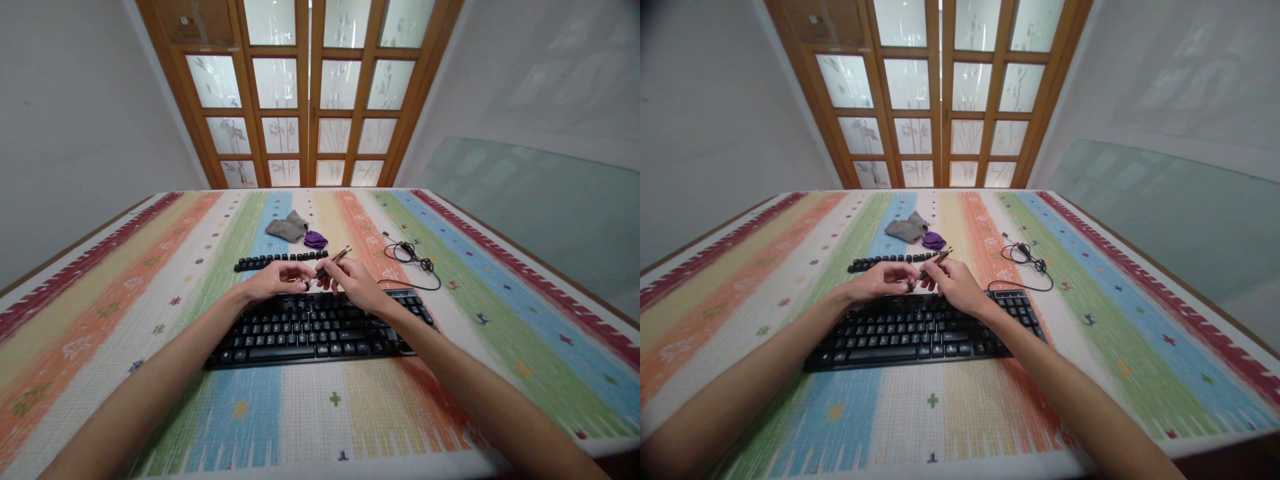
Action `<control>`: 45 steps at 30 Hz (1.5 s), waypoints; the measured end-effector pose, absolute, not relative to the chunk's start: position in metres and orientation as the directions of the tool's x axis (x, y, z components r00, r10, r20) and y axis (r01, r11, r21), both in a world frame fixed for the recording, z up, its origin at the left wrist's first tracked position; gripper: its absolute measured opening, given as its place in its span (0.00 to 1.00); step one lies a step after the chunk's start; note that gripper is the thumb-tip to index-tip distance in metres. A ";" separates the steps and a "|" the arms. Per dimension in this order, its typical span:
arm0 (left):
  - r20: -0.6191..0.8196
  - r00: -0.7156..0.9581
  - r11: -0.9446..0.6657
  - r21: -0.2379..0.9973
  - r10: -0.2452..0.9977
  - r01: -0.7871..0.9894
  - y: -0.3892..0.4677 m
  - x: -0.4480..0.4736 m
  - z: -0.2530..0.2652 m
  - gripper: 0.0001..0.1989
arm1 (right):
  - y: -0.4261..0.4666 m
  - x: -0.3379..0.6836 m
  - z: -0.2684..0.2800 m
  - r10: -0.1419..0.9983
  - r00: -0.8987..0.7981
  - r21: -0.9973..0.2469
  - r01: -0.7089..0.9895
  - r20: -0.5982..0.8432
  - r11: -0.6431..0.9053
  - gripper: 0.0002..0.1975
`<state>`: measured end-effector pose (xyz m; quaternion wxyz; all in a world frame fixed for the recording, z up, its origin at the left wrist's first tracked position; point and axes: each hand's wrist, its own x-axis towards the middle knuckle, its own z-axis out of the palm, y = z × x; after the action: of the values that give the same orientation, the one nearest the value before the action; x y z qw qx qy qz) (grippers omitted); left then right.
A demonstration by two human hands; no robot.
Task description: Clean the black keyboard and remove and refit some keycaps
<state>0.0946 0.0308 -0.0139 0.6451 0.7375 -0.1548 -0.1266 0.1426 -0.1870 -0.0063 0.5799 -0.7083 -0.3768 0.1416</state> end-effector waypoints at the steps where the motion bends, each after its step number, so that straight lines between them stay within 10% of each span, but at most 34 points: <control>1: 0.023 0.918 -0.103 0.992 -0.395 -0.070 0.030 0.093 -0.013 0.22 | -0.188 0.142 -0.005 0.707 0.668 -0.936 0.351 0.230 -0.028 0.26; 11: 0.099 0.926 0.001 0.994 -0.365 -0.106 0.028 0.087 0.000 0.20 | -0.196 0.135 0.014 0.721 0.645 -0.954 0.292 0.254 0.075 0.21; 33: 0.156 0.890 -0.430 0.831 -0.429 -0.353 0.006 0.060 0.014 0.09 | -0.225 0.093 -0.018 0.524 0.852 -1.000 0.019 0.015 -0.002 0.19; 45: 0.336 0.917 -0.742 0.554 -0.216 -0.378 0.043 0.109 -0.014 0.08 | -0.223 0.097 -0.020 0.582 0.813 -0.962 0.150 -0.011 -0.228 0.18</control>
<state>0.1091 0.0429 -0.0141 0.3217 0.9246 -0.1604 0.1261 0.0966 -0.2230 -0.0200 0.5727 -0.7606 -0.2408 0.1886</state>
